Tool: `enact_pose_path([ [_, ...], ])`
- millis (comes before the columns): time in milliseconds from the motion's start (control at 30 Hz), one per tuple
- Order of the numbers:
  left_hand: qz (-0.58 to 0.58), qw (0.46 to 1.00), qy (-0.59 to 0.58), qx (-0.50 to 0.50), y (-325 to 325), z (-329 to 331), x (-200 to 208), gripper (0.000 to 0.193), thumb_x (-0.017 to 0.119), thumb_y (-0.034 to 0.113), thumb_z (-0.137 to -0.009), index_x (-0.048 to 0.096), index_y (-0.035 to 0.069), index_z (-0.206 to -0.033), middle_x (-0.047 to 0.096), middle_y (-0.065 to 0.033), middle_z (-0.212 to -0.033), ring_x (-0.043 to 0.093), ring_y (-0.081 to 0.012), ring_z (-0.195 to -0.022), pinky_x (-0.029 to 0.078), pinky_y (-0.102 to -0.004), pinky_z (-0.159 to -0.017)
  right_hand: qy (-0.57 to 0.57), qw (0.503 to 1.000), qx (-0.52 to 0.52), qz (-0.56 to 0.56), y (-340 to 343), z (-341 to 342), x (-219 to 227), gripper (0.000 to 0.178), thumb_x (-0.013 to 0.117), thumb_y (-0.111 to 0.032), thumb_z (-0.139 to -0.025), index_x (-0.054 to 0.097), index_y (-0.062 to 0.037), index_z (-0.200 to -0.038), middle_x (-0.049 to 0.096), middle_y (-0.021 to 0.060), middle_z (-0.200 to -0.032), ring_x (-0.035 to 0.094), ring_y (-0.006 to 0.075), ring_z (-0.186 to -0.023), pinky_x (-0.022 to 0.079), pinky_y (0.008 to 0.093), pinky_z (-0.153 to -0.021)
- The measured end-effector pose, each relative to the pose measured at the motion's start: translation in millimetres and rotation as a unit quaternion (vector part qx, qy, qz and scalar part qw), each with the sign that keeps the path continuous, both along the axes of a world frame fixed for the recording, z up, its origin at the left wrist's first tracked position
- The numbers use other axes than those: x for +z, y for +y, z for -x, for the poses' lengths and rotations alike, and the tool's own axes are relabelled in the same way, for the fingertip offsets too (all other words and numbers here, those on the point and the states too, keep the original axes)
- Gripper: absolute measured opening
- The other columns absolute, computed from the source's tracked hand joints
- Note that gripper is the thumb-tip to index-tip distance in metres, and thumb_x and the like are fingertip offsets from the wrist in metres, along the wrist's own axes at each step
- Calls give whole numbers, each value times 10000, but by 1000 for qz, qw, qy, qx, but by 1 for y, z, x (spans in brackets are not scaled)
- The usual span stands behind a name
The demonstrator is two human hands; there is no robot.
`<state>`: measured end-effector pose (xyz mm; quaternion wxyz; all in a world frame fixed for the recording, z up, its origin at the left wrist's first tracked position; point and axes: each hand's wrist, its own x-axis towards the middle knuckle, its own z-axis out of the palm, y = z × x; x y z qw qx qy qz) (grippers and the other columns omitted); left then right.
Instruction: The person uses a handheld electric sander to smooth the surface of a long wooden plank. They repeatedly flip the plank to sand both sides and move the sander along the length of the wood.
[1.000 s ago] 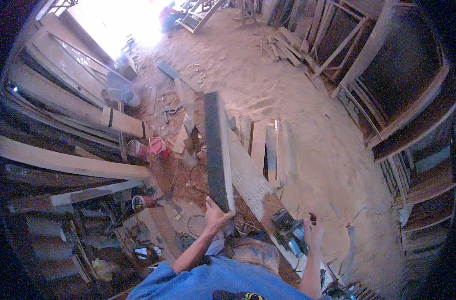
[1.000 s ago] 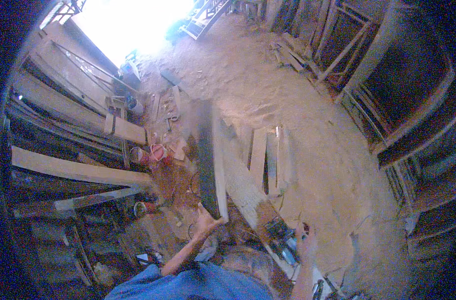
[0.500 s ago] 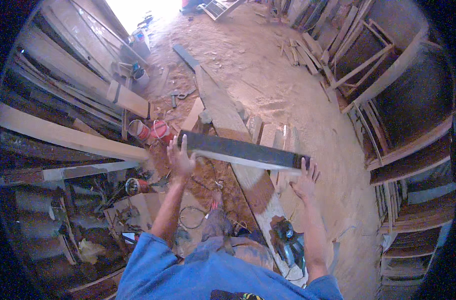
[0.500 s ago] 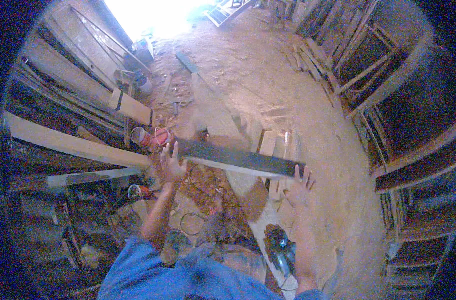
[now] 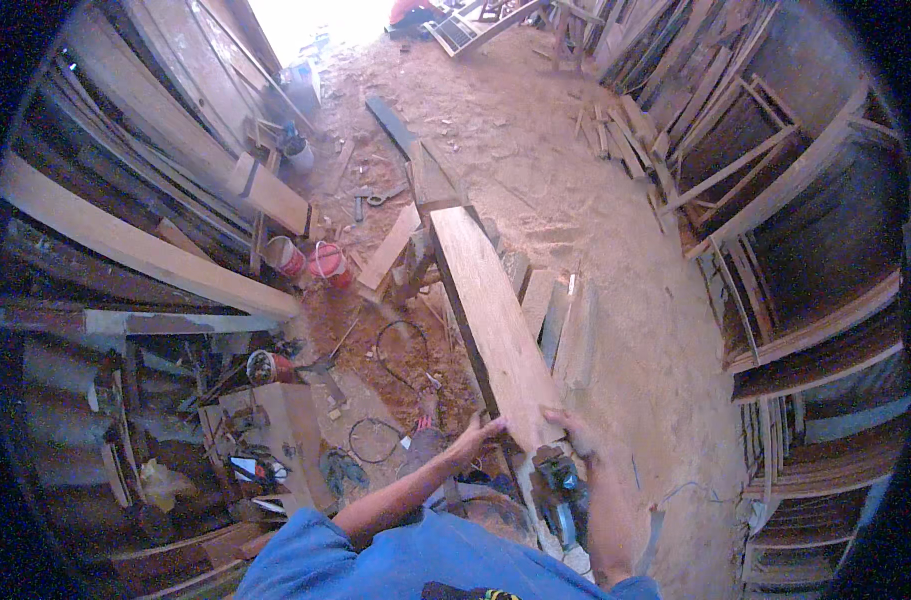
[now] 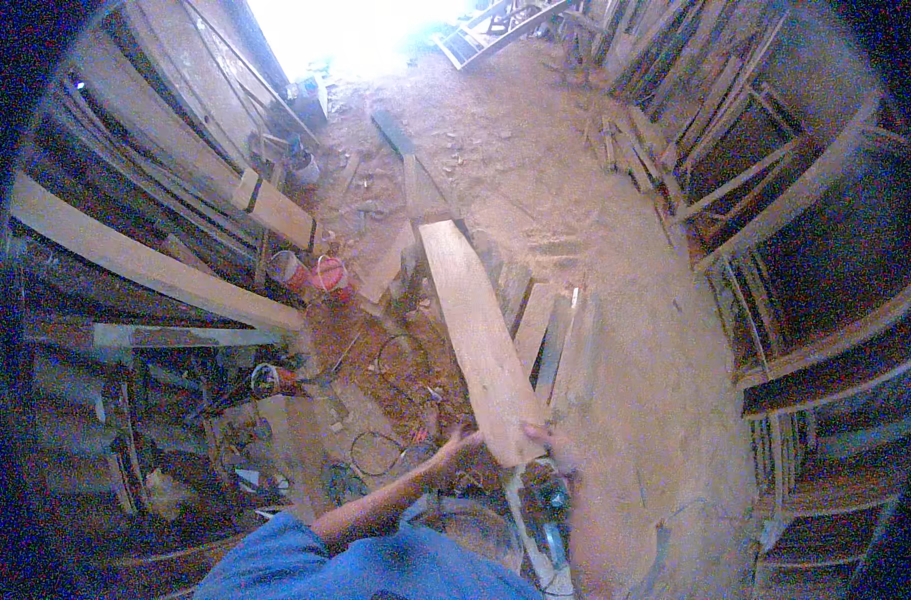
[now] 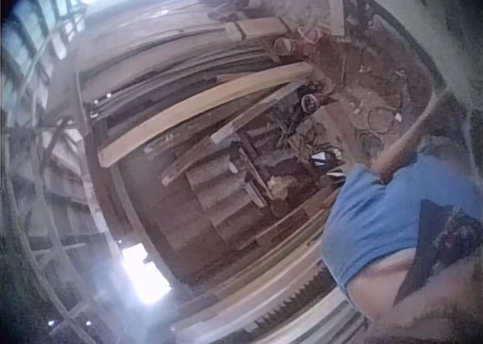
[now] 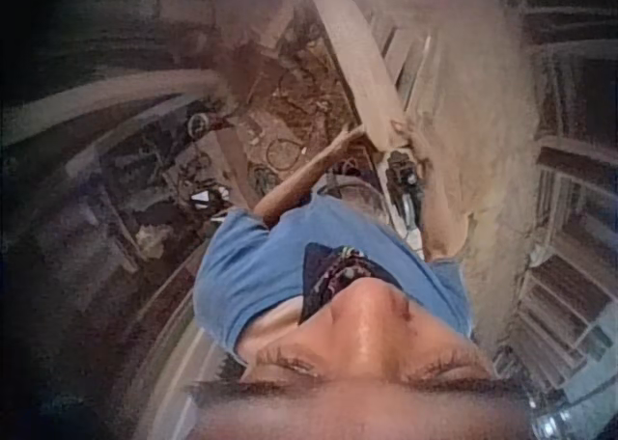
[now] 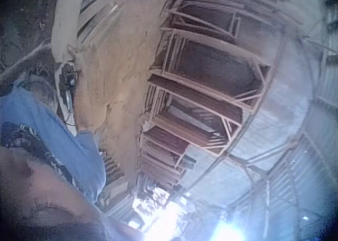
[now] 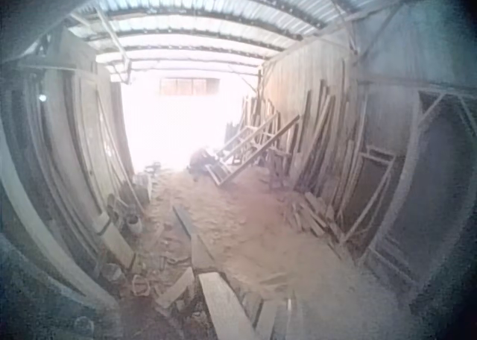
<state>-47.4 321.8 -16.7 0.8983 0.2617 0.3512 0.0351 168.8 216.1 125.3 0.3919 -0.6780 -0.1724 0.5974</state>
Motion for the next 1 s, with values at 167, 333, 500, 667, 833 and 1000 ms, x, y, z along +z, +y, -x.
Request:
enact_pose_path([
  [167,-118,992,18,48,-19,-4,55,762,763,319,-829,342,65,-1411,548,-145,-1288,585,-286,-1138,516,-456,-934,63,977,-186,-82,-30,38,-36,681,669,-439,-917,479,-70,-1457,628,152,-1300,627,257,-1132,507,399,-961],
  [333,-39,994,-24,101,2,-3,106,583,668,301,-885,456,39,-1361,625,-140,-1218,632,-295,-1107,542,-477,-933,108,940,-256,-197,-89,44,6,459,610,-354,-986,579,-74,-1349,693,140,-1088,666,231,-998,526,373,-898],
  [500,21,983,-136,119,31,-12,237,510,610,352,-911,554,8,-1283,648,-161,-1228,636,-312,-1124,514,-491,-960,-195,910,-364,25,-175,39,-17,332,640,-211,-967,617,-45,-1254,713,104,-896,652,191,-797,524,349,-847],
  [667,44,972,-197,117,70,-17,277,562,578,339,-923,507,-8,-1359,599,-195,-1346,601,-349,-1211,444,-522,-1070,-406,830,-378,-58,-238,60,-64,298,655,-93,-923,639,-19,-1211,704,108,-928,628,171,-766,521,321,-741],
  [833,9,971,-224,82,81,-23,308,602,500,398,-954,463,25,-1425,550,-206,-1402,556,-374,-1268,401,-570,-1103,-398,842,-364,11,-263,79,-93,248,641,-121,-938,668,2,-1151,686,87,-910,602,149,-740,497,298,-686],
  [1000,37,965,-244,84,88,-25,310,603,496,382,-946,457,38,-1440,522,-204,-1433,542,-378,-1284,388,-569,-1115,-388,842,-374,36,-266,68,-122,217,629,-152,-956,686,3,-1097,686,60,-867,575,125,-693,478,286,-640],
])
